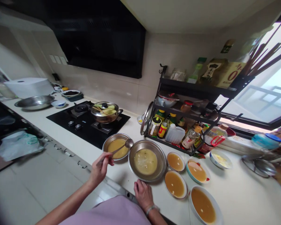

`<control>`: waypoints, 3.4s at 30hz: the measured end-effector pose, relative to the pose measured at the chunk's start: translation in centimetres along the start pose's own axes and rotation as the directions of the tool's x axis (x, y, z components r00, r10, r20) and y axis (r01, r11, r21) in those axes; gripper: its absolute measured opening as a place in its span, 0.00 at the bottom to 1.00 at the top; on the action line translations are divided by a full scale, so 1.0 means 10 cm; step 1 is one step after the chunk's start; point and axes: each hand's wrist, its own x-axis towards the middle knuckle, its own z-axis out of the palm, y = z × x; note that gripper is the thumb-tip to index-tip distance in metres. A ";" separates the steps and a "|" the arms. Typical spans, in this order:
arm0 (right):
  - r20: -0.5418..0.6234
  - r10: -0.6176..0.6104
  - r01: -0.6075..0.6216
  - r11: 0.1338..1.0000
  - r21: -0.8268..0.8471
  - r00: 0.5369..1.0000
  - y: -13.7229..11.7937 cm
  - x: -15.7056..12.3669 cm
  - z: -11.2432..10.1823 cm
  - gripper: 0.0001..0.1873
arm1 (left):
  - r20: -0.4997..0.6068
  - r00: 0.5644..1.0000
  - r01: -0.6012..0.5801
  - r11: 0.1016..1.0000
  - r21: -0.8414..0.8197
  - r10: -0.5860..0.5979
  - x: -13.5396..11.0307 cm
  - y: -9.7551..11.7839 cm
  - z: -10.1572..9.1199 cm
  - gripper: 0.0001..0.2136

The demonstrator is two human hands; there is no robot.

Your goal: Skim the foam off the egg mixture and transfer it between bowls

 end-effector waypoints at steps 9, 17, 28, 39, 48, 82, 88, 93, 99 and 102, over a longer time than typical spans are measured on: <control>-0.007 -0.015 0.015 1.000 -0.008 1.000 0.01 0.00 0.01 0.17 | -0.170 0.949 0.293 0.945 0.146 -0.267 0.01 -0.55 -0.37 0.11; -0.008 -0.023 0.023 1.000 -0.010 1.000 0.02 0.00 0.02 0.16 | -0.326 0.785 0.472 0.849 -0.235 -0.527 0.11 -0.48 -0.34 0.12; 0.010 -0.017 0.017 1.000 -0.012 1.000 0.03 -0.01 0.03 0.16 | -0.319 0.751 0.472 0.808 -0.351 -0.578 0.21 -0.24 -0.36 0.11; -0.014 -0.002 0.002 1.000 -0.001 1.000 -0.01 0.01 -0.02 0.18 | -0.112 0.865 0.423 0.830 -0.364 -0.489 0.19 0.13 0.06 0.13; -0.035 -0.009 0.009 1.000 0.003 0.999 -0.01 0.01 -0.01 0.18 | 0.249 0.961 -0.115 0.993 -0.037 0.121 -0.08 0.17 0.30 0.09; -0.022 -0.013 0.013 1.000 -0.001 1.000 0.00 0.01 -0.01 0.16 | -0.313 0.751 0.471 0.804 -0.363 -0.581 0.28 -0.15 -0.35 0.11; -0.006 -0.011 0.011 1.000 0.001 1.000 0.00 0.01 -0.01 0.17 | -0.231 0.793 0.449 0.797 -0.403 -0.564 0.32 0.08 -0.20 0.12; -0.002 -0.009 0.009 1.000 -0.011 1.000 0.01 0.00 0.01 0.18 | -0.076 0.871 0.431 0.830 -0.354 -0.485 0.20 0.16 0.06 0.13; 0.019 0.006 -0.006 1.000 -0.002 1.000 0.01 -0.01 0.02 0.17 | 0.146 0.979 0.160 0.981 -0.110 -0.143 -0.04 0.17 0.27 0.10; 0.006 0.010 -0.010 1.000 0.004 1.000 0.01 -0.01 0.02 0.17 | 0.244 0.960 -0.130 0.991 -0.035 0.135 -0.09 0.17 0.26 0.09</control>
